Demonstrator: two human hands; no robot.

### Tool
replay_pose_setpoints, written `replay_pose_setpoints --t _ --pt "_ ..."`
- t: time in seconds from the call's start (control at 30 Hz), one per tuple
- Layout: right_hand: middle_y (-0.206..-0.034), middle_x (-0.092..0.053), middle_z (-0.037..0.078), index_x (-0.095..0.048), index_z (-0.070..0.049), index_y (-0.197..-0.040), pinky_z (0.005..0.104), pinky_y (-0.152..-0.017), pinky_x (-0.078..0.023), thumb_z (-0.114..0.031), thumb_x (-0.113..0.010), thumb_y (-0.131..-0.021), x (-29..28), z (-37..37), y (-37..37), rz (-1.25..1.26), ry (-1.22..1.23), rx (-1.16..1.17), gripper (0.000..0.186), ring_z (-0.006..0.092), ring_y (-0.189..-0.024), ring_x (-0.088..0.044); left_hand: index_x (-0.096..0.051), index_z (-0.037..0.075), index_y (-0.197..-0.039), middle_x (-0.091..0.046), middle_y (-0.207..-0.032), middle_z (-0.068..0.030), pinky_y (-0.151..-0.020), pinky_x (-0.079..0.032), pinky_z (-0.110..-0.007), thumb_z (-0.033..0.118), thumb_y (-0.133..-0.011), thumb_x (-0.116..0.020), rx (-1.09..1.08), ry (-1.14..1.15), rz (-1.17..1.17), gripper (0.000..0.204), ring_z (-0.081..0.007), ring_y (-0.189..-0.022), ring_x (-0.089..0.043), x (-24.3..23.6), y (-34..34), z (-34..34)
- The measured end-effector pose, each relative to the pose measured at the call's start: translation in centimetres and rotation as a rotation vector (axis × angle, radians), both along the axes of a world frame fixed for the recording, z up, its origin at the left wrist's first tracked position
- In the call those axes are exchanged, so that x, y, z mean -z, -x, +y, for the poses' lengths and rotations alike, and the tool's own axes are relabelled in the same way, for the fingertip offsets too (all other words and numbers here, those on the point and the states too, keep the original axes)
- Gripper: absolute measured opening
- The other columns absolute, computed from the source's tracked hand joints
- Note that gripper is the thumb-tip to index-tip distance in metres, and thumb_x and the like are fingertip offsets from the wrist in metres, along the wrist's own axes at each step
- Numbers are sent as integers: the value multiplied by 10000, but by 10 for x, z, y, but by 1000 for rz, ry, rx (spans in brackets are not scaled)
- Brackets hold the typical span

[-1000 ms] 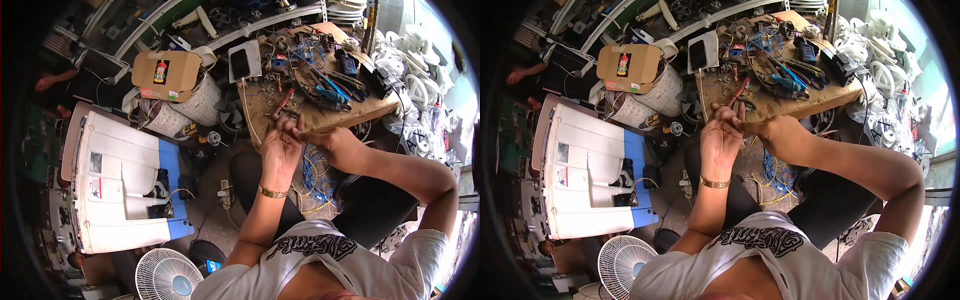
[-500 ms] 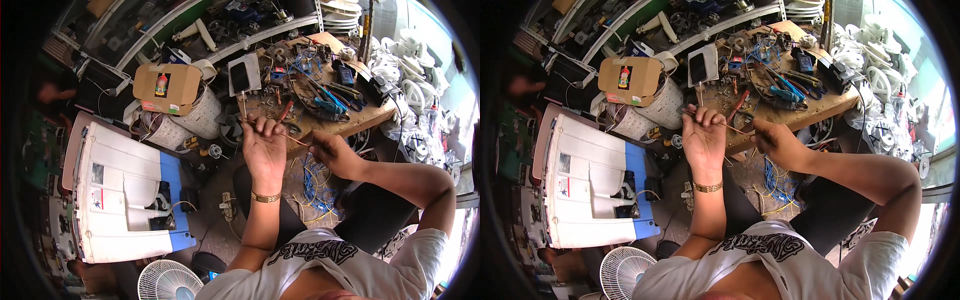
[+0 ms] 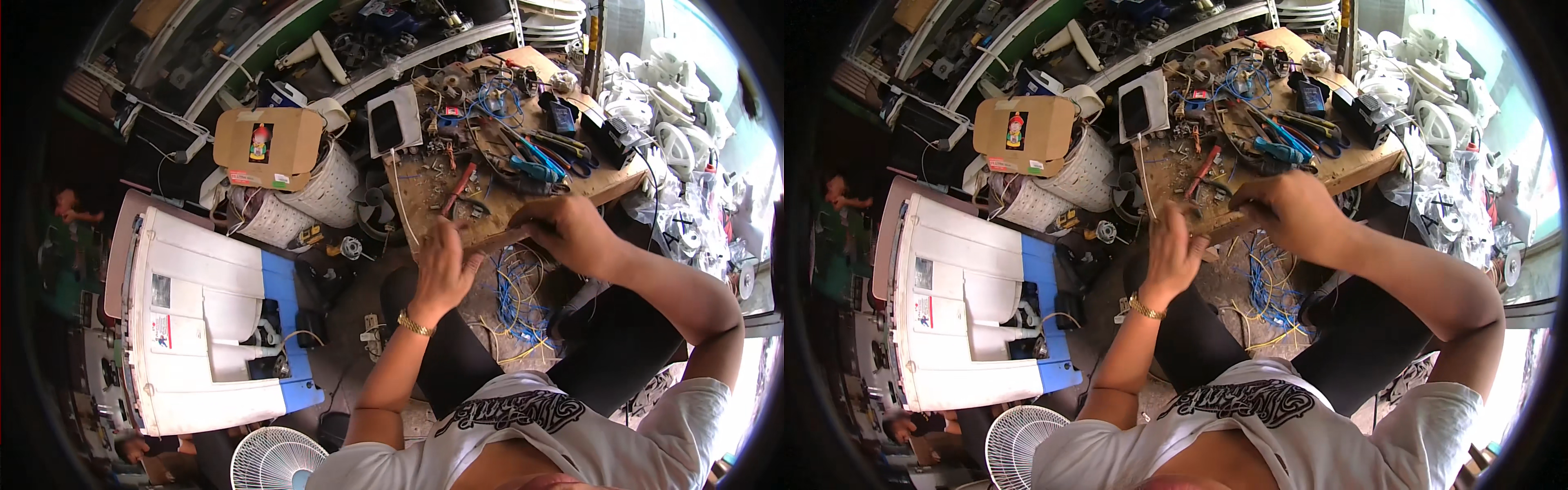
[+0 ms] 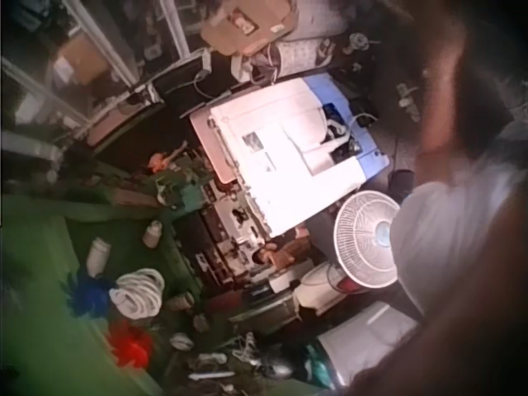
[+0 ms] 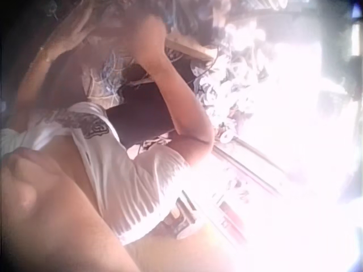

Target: The person joins wires together by hand, twisting the copper strands, inserting them into a white plastic connector, and securing them using a screwdriver.

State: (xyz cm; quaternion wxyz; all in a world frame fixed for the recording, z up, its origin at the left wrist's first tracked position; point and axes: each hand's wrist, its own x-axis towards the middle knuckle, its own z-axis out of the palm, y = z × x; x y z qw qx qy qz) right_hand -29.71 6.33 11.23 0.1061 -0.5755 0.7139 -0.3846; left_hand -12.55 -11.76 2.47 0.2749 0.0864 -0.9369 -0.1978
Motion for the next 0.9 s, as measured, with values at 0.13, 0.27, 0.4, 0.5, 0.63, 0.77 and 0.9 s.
replay_pose_setpoints --t 0.13,0.27,0.4,0.5,0.63,0.77,0.9 --pt "-776 -684 114 -710 -109 -934 399 -667 -508 -127 -713 -779 -12 0 18 115 -123 16 156 324 -742 -660 -504 -26 -1082 -565 -1019 -205 -852 -424 -459 201 -927 -572 94 -87 -159 283 -411 -937 -542 1 -12 15" --pt "-799 -684 120 -707 -84 -937 398 -695 -509 -78 -704 -776 -16 -4 32 140 8 -26 161 334 -762 -654 -505 -3 -1068 -570 -941 -111 -776 -433 -368 202 -995 -510 195 -313 -139 218 -271 -862 -567 14 -17 16" --pt "-879 -672 151 -695 -22 -960 381 -711 -512 27 -660 -789 -14 -12 27 69 135 -28 181 330 -799 -651 -503 42 -1086 -493 -878 -8 -698 -379 -265 235 -1046 -455 200 -1015 211 204 -101 -756 -450 27 -12 29" --pt "-910 -647 171 -678 10 -1007 383 -724 -515 75 -631 -785 -1 -15 11 136 206 -24 236 343 -833 -642 -506 87 -1116 -413 -860 37 -691 -333 -236 284 -1050 -454 204 -1520 544 214 -70 -726 -346 14 11 51" --pt "-901 -617 180 -657 16 -1075 416 -737 -514 95 -617 -746 16 -12 -12 203 150 -72 341 371 -843 -629 -482 126 -1195 -391 -867 46 -742 -345 -266 335 -1039 -468 240 -1761 784 261 -81 -763 -358 -2 31 61" --pt "-942 -612 160 -644 -19 -1130 449 -689 -520 52 -600 -720 25 -7 -24 206 61 -104 418 371 -829 -643 -456 123 -1305 -448 -924 35 -795 -371 -275 355 -1025 -494 201 -1778 890 365 -103 -825 -409 -2 41 74" --pt "-928 -625 163 -634 -38 -1167 456 -677 -521 55 -580 -732 33 -6 -31 233 16 -138 448 381 -802 -646 -459 125 -1298 -496 -983 22 -844 -394 -287 375 -1013 -511 75 -1827 963 382 -122 -876 -451 -14 47 80"
